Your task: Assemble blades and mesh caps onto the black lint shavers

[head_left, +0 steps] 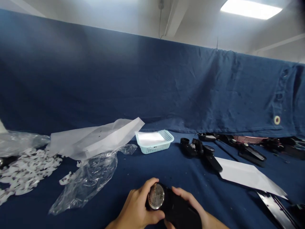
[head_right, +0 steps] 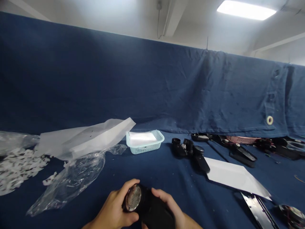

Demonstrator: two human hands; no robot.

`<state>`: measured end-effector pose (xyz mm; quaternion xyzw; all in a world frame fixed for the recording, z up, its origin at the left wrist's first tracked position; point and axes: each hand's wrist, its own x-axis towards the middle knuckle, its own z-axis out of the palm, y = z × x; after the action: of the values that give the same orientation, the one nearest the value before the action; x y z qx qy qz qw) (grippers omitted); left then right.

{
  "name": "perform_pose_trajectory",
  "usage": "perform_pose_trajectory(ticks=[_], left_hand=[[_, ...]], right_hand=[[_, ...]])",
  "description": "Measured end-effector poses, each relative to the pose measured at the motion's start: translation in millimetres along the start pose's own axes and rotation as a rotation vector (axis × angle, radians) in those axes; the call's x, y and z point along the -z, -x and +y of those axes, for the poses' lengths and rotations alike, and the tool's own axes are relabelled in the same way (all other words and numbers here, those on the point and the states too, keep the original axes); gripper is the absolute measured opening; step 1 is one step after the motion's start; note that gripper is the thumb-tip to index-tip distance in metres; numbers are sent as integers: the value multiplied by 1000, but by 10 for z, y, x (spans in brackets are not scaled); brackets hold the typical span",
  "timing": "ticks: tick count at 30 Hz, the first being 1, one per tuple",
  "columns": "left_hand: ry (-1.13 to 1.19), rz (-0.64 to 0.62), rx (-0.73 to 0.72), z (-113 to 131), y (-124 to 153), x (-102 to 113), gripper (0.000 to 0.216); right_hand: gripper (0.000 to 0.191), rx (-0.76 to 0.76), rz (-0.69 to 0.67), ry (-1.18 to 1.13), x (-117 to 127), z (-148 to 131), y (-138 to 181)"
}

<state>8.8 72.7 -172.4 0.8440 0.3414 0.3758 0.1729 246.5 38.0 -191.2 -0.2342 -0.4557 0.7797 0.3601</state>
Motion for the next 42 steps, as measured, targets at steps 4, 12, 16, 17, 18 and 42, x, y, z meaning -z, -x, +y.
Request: perform_pose_trajectory(ticks=[4, 12, 16, 17, 18, 42], left_hand=[[-33, 8, -3, -27, 39, -25, 76], [-224, -11, 62, 47, 41, -7, 72], [-238, -28, 73, 76, 26, 27, 68], [-219, -39, 70, 82, 21, 35, 66], [-208, -42, 71, 86, 17, 41, 64], [-170, -105, 2, 115, -12, 119, 74]], right_hand=[[86, 85, 30, 76, -117, -51, 135], [68, -185, -16, -328, -88, 0, -244], [51, -184, 1, -452, -122, -93, -291], [50, -166, 6, -457, -135, -114, -279], [51, -145, 3, -459, -143, -127, -267], [95, 63, 32, -475, -96, 1, -272]])
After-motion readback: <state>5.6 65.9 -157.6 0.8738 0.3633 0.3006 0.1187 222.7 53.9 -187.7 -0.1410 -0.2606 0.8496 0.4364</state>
